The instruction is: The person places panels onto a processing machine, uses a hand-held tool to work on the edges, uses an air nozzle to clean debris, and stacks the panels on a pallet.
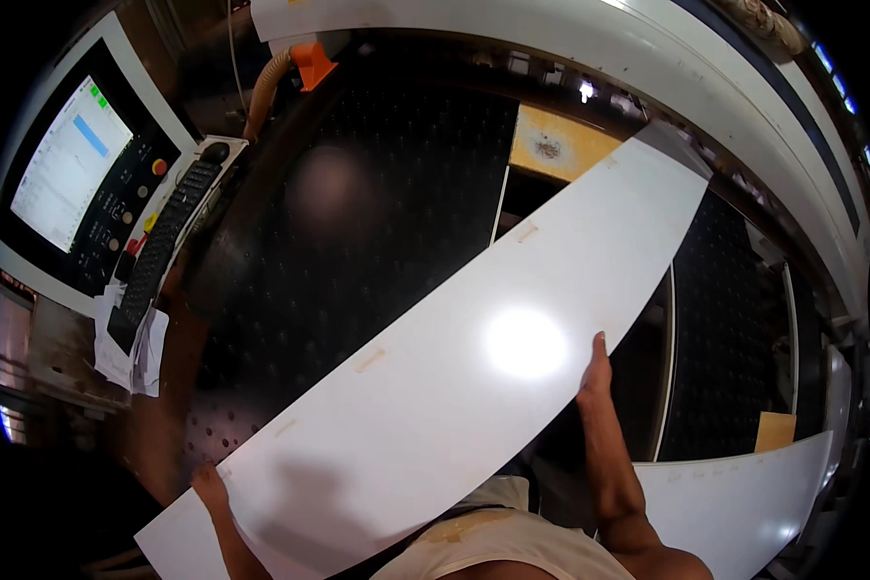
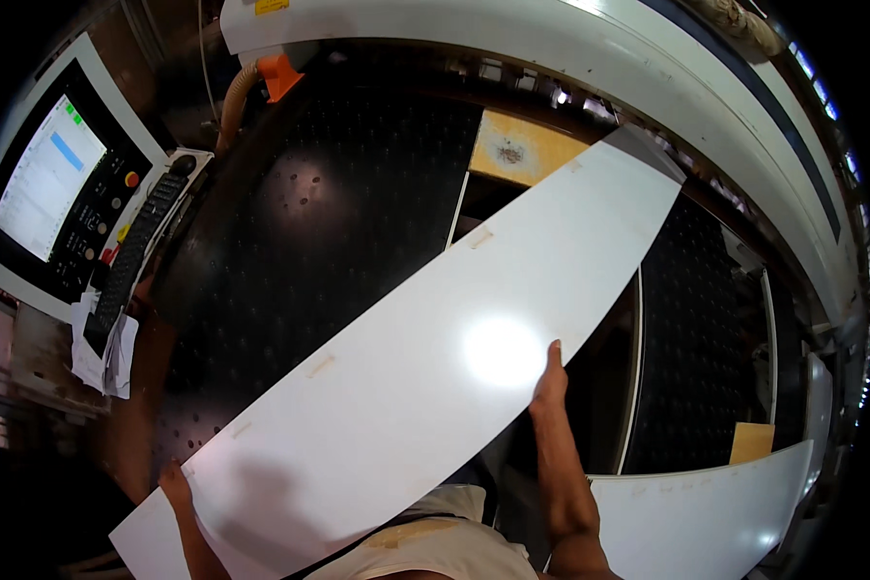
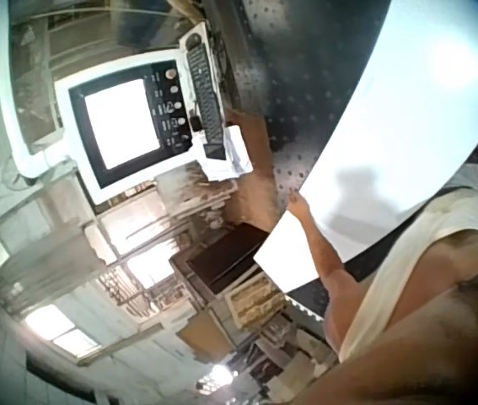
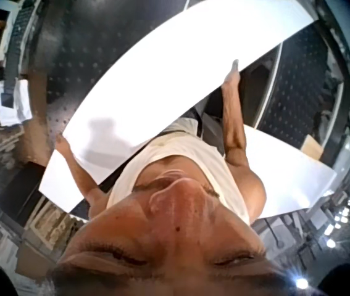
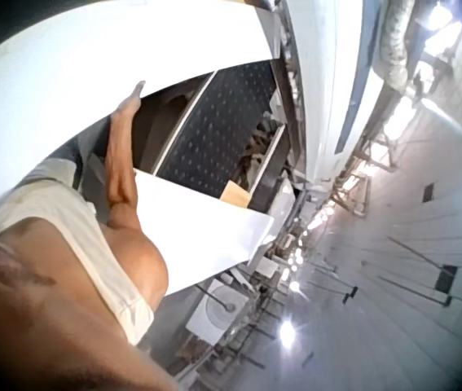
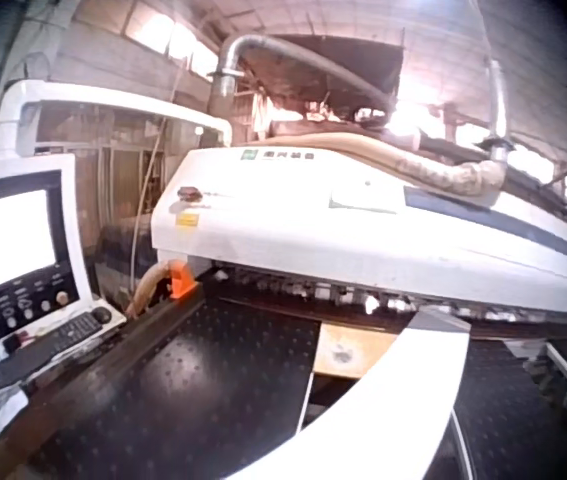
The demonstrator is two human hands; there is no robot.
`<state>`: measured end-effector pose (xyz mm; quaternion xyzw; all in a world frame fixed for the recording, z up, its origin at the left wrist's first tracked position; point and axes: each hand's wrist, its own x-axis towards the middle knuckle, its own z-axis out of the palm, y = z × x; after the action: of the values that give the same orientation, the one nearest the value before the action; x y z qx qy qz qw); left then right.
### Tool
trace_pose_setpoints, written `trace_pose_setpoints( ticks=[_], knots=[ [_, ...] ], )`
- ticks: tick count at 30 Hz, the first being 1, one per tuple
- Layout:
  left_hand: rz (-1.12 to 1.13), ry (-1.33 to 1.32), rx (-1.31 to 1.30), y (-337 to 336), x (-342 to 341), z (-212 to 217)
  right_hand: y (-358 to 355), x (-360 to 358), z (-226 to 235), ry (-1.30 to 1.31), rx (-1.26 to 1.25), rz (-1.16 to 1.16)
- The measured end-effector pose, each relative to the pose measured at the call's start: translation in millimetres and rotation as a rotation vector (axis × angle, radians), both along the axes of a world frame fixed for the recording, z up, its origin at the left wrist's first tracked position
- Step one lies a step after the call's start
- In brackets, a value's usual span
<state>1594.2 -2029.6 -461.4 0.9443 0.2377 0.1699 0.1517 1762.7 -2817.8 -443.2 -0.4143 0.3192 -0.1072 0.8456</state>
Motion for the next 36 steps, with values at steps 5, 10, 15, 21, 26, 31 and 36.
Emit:
trace_pose_setpoints(
  ticks=[5, 10, 15, 21, 26, 31, 36],
  knots=[
    [0.071, -0.023, -0.096, 51, -50, -11, 54, -9, -6, 0.069, -0.029, 0.039],
    [0.197, -0.050, -0.107, 67, -110, -3, 106, 5, -4, 0.037, -0.046, 0.142],
    [0.381, 0.056, -0.079, 75, -169, -5, 139, 38, 3, 0.002, 0.016, 0.263],
    [0.576, 0.098, -0.046, 32, -186, 4, 152, 97, -20, -0.028, -0.085, 0.296],
    [0.537, -0.007, 0.034, -2, -203, 20, 186, 134, -24, 0.021, -0.018, 0.337],
    [0.533, -0.060, 0.058, -13, -190, 20, 189, 153, -66, 0.143, -0.672, 0.153],
    [0.554, -0.027, 0.124, -19, -193, 29, 189, 138, -40, 0.079, -0.800, 0.309]
  ],
)
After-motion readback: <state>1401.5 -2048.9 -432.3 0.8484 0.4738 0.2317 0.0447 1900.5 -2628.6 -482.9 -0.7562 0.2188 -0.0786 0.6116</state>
